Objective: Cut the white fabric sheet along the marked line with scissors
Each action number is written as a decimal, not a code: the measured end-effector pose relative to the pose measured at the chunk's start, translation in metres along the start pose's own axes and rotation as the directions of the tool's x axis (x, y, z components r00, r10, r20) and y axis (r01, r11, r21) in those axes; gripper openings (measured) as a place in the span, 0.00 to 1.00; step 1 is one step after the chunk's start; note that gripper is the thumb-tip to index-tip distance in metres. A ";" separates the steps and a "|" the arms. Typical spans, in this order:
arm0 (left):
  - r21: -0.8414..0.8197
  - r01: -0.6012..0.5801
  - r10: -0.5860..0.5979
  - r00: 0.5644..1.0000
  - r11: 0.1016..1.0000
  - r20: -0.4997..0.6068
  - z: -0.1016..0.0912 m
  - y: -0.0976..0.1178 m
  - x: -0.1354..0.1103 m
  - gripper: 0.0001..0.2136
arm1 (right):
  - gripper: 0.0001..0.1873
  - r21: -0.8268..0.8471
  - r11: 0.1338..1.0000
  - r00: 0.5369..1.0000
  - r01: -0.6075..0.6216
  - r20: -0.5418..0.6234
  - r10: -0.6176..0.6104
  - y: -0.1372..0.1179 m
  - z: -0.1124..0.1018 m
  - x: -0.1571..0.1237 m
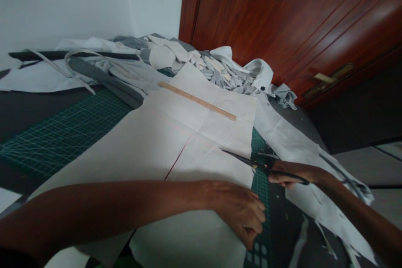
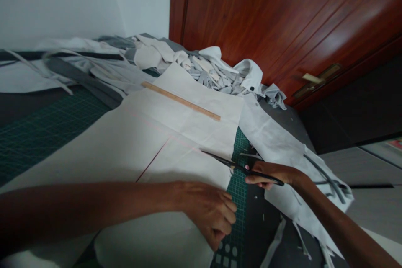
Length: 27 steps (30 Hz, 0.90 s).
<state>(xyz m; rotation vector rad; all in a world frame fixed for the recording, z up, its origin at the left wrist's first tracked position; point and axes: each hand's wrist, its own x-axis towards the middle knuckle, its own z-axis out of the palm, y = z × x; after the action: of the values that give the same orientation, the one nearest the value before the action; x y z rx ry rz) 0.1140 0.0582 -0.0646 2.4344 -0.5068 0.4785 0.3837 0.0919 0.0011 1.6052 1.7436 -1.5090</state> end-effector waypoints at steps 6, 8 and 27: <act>-0.101 0.035 -0.036 0.999 0.994 -0.016 -0.001 0.001 0.000 0.21 | 0.35 -0.058 0.998 0.999 -0.022 0.026 0.024 -0.003 0.001 0.003; -0.100 0.037 -0.040 0.999 0.994 -0.029 -0.001 0.002 -0.001 0.21 | 0.35 -0.073 0.997 0.999 -0.035 0.009 0.036 -0.003 0.003 0.003; 0.061 -0.033 0.034 0.999 0.998 -0.016 0.002 -0.001 -0.001 0.19 | 0.35 -0.054 0.999 0.999 0.005 0.036 -0.003 -0.008 -0.002 0.003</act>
<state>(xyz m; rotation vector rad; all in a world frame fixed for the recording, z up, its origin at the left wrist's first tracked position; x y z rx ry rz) 0.1144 0.0575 -0.0670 2.4806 -0.5331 0.5358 0.3764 0.0965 0.0035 1.5401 1.7542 -1.4700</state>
